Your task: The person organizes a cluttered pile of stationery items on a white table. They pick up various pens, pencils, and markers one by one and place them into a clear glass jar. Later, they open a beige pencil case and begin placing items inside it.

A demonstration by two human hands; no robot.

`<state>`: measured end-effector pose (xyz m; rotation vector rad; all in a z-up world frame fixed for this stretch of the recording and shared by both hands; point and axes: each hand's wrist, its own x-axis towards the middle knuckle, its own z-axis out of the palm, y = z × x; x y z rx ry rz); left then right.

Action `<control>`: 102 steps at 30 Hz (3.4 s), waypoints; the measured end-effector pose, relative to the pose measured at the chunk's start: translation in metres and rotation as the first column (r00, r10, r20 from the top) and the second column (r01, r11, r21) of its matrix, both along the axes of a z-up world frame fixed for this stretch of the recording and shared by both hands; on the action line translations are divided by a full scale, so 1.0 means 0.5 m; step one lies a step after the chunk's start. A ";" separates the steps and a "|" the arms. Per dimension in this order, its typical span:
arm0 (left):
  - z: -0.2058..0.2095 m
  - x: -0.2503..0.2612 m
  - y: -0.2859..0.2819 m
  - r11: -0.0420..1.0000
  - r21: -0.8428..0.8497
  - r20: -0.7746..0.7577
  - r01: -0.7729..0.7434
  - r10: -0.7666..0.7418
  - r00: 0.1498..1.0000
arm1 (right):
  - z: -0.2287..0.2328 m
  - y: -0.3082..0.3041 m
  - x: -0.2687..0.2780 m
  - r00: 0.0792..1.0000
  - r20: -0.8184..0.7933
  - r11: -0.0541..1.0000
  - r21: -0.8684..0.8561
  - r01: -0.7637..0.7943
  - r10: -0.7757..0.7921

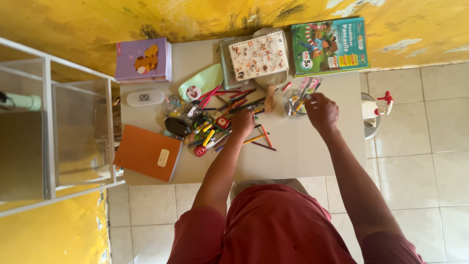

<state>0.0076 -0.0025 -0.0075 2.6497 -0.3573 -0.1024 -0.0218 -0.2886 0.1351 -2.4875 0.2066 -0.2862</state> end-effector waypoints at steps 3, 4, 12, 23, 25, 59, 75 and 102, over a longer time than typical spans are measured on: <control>-0.049 0.043 -0.015 0.975 0.163 0.033 0.150 -0.157 0.987 | 0.020 0.003 -0.049 0.996 0.086 1.000 -0.017 -0.007 0.008; -0.063 0.053 -0.020 0.954 0.223 0.056 0.199 -0.217 0.975 | 0.026 0.003 -0.069 0.995 0.100 1.000 -0.013 -0.013 0.014; -0.086 0.075 -0.063 0.958 0.196 -0.077 0.211 -0.200 0.977 | 0.032 0.002 -0.188 0.996 0.085 0.998 0.060 -0.002 -0.003; 0.016 0.067 -0.032 0.990 0.050 0.005 0.131 -0.132 0.991 | 0.000 0.044 -0.190 0.999 -0.020 0.990 0.138 -0.036 0.039; 0.081 0.060 -0.021 0.995 -0.023 0.077 0.098 -0.096 0.992 | -0.004 0.060 -0.181 0.997 -0.045 0.981 0.186 -0.055 0.065; 0.188 0.063 -0.397 0.865 -0.016 0.057 0.501 -0.499 0.865 | 0.179 -0.146 -0.111 0.965 0.137 0.811 0.575 0.105 -0.222; 0.207 0.065 -0.296 0.900 0.096 0.184 0.426 -0.437 0.881 | 0.077 -0.055 0.048 0.990 0.131 0.976 0.201 -0.077 0.051; 0.228 0.059 -0.159 0.872 -0.415 0.391 0.260 -0.087 0.916 | -0.009 -0.018 0.062 0.990 -0.131 0.996 -0.068 -0.061 0.052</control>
